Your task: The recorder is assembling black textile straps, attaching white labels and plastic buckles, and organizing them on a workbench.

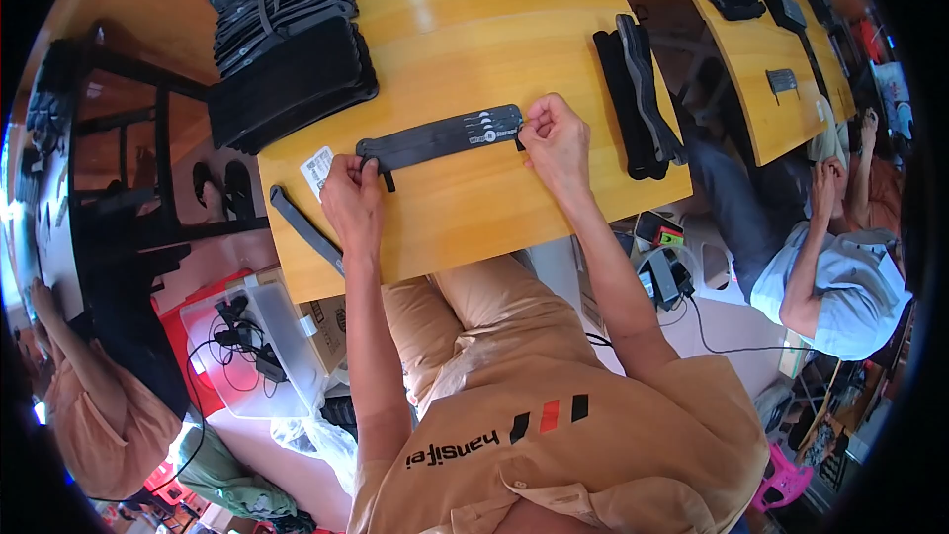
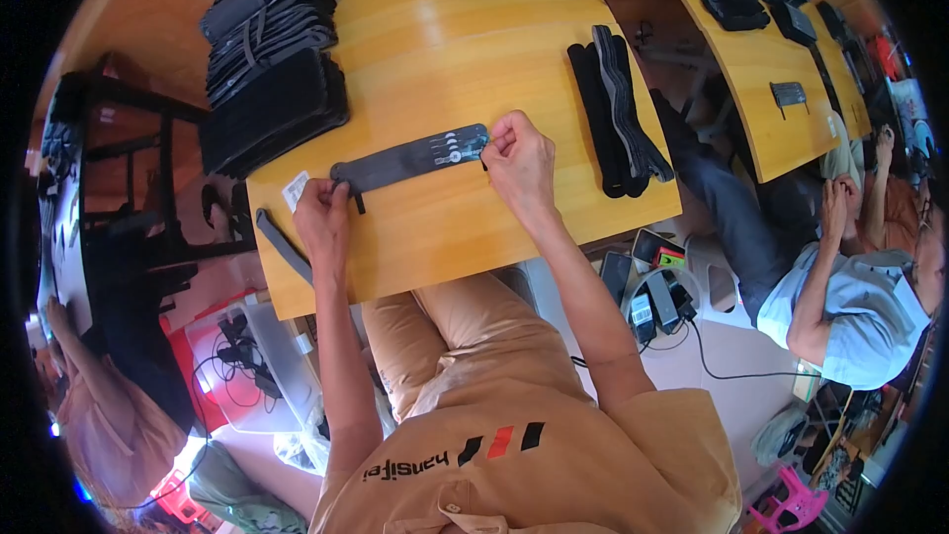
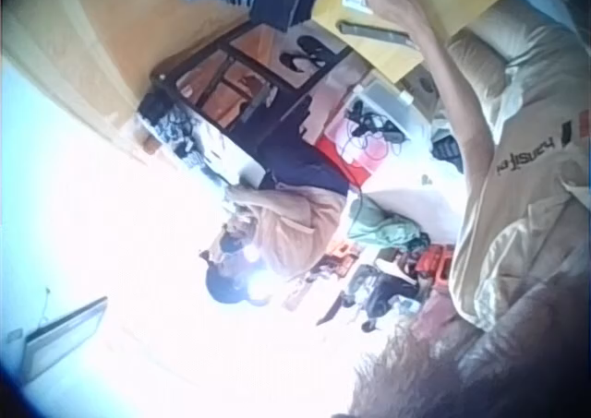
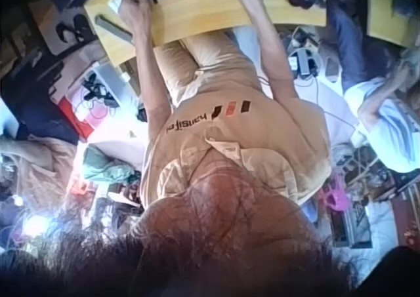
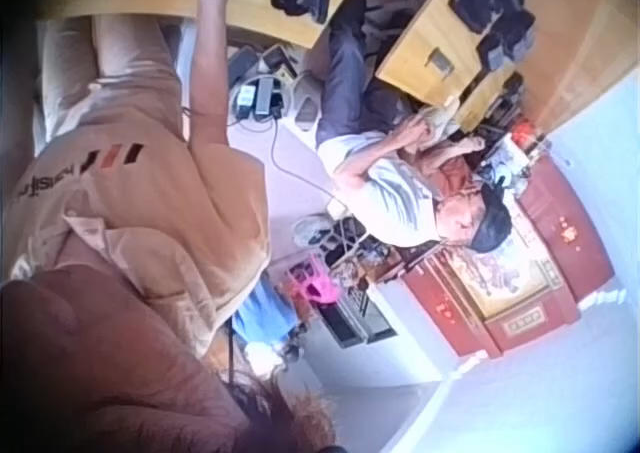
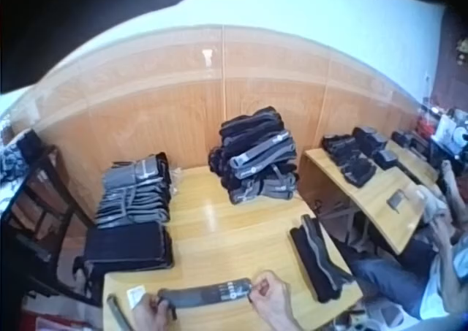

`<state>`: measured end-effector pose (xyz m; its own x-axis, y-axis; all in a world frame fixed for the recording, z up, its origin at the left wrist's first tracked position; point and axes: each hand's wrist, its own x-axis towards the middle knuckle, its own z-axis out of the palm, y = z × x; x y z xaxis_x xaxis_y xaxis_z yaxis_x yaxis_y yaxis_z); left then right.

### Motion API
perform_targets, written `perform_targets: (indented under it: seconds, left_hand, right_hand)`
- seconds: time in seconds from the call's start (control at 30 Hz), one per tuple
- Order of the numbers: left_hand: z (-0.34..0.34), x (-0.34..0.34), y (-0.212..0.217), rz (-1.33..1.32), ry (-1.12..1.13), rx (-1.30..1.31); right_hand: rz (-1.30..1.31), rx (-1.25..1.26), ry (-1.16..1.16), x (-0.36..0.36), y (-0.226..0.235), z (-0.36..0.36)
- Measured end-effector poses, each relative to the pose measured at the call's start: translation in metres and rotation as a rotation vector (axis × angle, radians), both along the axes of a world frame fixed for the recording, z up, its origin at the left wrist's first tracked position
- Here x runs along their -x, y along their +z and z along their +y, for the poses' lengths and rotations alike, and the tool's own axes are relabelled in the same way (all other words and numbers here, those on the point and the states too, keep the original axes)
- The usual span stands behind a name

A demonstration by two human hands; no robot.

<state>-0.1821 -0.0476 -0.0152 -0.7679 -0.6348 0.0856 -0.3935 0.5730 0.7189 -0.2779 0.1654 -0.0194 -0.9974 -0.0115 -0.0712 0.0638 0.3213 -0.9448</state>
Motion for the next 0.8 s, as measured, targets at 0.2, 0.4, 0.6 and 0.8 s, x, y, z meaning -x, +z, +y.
perform_targets:
  seconds: [0.2,0.4,0.6,0.8]
  left_hand:
    - [-0.006,0.002,0.002,-0.024,0.001,-0.067]
    - [-0.021,-0.006,0.002,0.026,-0.009,-0.128]
    - [0.007,-0.021,0.030,0.080,-0.223,0.045]
    - [0.049,-0.023,0.009,-0.168,-0.660,0.516]
  right_hand:
    - [0.160,-0.126,0.029,0.003,-0.016,0.004]
    - [0.443,-0.373,0.092,-0.001,-0.011,-0.001]
    - [0.478,-0.463,0.051,-0.021,0.008,0.017]
    - [0.673,-0.615,0.438,-0.049,0.006,-0.005]
